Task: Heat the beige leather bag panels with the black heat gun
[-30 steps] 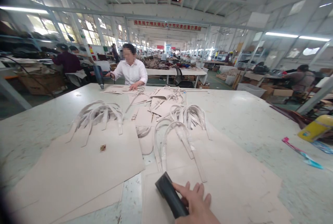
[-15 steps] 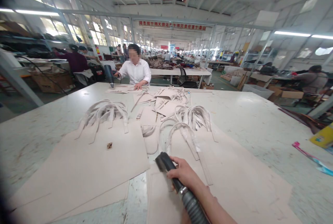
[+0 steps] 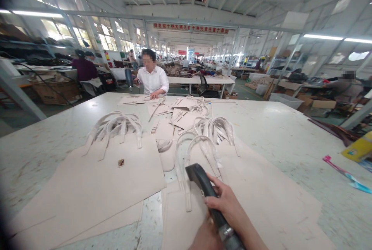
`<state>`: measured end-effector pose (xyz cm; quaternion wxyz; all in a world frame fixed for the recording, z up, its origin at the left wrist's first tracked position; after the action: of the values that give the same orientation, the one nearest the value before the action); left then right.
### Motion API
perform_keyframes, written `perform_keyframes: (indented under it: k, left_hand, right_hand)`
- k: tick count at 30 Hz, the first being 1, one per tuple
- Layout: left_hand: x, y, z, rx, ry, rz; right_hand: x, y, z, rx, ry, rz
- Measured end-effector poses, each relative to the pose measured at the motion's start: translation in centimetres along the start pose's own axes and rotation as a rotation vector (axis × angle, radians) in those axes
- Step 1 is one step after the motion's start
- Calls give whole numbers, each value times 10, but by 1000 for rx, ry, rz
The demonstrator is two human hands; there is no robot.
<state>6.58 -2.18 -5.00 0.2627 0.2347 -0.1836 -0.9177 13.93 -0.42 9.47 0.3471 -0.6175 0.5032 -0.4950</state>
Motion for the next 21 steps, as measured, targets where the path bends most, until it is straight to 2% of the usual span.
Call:
perform_keyframes:
  k: [3,4,5,7,9,11,14,17,21]
  left_hand:
    - [26,-22,32,-59,59,-133]
    - [32,-31,47,-78,95,-118]
    - [36,-42,62,-90,124,-61]
    - [33,-64,90,-96,155,230]
    - [20,-83,107,-97,108,479]
    - [1,-93,112,-130,21,566]
    - [-20,-97,107,-243,-62,592]
    - [-30,-97,101,-299,-68,655]
    - [-36,-102,106,-177,-53,766]
  right_hand:
    - [38,-9,19,44,96,-21]
    - [49,-7,24,59,111,-44]
    - [59,-3,29,69,117,-59]
    - [72,9,38,85,106,-62]
    - [80,22,48,103,122,-31]
    - [86,30,58,107,206,20]
    - [91,33,71,102,355,38]
    - [88,28,75,66,363,-11]
    - [73,18,71,59,379,25]
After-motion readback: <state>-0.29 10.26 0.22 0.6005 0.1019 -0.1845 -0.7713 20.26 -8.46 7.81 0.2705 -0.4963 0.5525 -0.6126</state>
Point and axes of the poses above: each hand's wrist, its own x-axis away from the middle knuckle, its own z-axis out of the back of the hand, y = z × x, the point moved 1 cm from there along -x, towards the middle knuckle, and after that the axes turned 14 degrees about -x, right-handed, at the moved point
